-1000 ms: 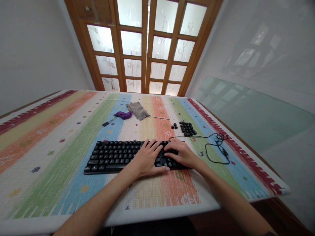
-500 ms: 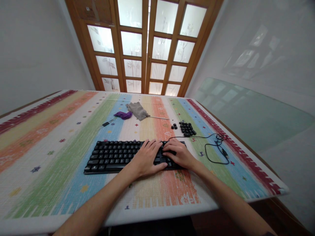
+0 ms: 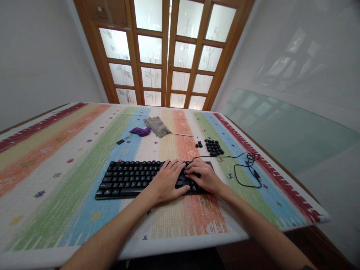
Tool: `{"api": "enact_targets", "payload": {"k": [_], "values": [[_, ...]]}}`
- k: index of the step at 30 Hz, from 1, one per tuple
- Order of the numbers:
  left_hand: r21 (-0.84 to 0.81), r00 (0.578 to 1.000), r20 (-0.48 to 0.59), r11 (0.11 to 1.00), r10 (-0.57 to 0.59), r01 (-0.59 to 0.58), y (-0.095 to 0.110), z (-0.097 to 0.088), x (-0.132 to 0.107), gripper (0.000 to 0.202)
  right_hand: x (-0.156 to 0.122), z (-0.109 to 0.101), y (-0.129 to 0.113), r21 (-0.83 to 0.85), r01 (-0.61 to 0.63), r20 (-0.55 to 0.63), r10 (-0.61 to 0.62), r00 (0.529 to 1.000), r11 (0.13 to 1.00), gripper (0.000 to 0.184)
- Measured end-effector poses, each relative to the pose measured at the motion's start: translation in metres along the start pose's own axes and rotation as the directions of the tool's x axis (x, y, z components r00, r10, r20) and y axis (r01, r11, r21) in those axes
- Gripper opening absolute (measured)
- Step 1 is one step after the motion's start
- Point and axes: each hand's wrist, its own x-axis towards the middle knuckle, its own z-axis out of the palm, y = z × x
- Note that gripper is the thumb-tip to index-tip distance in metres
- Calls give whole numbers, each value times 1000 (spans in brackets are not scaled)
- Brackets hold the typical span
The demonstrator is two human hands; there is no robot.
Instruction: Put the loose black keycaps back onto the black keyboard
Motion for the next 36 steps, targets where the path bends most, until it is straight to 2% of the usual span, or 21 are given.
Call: {"api": "enact_targets", "payload": {"k": [11,19,28,31,36], "values": [[7,1000,4,1000,2,-2,2,-1,1,63,-1,5,2,-31,37,-37,-38,999,999,14],[44,1000,4,999,24,-25,1,0,0,58,-1,-2,-7,-208,66,26,-62,998,976,19],[101,995,-3,990,97,-96,2,0,0,50,-6,0,1,-102,6,-29,-9,1000,995,18],[123,991,13,983,132,-133,2,-1,0,50,-6,1,0,-86,31,-41,-34,999,996,19],[149,991,30,980,127,-130,2,-2,1,52,-4,2,1,-103,85,-22,-88,996,991,20]]}}
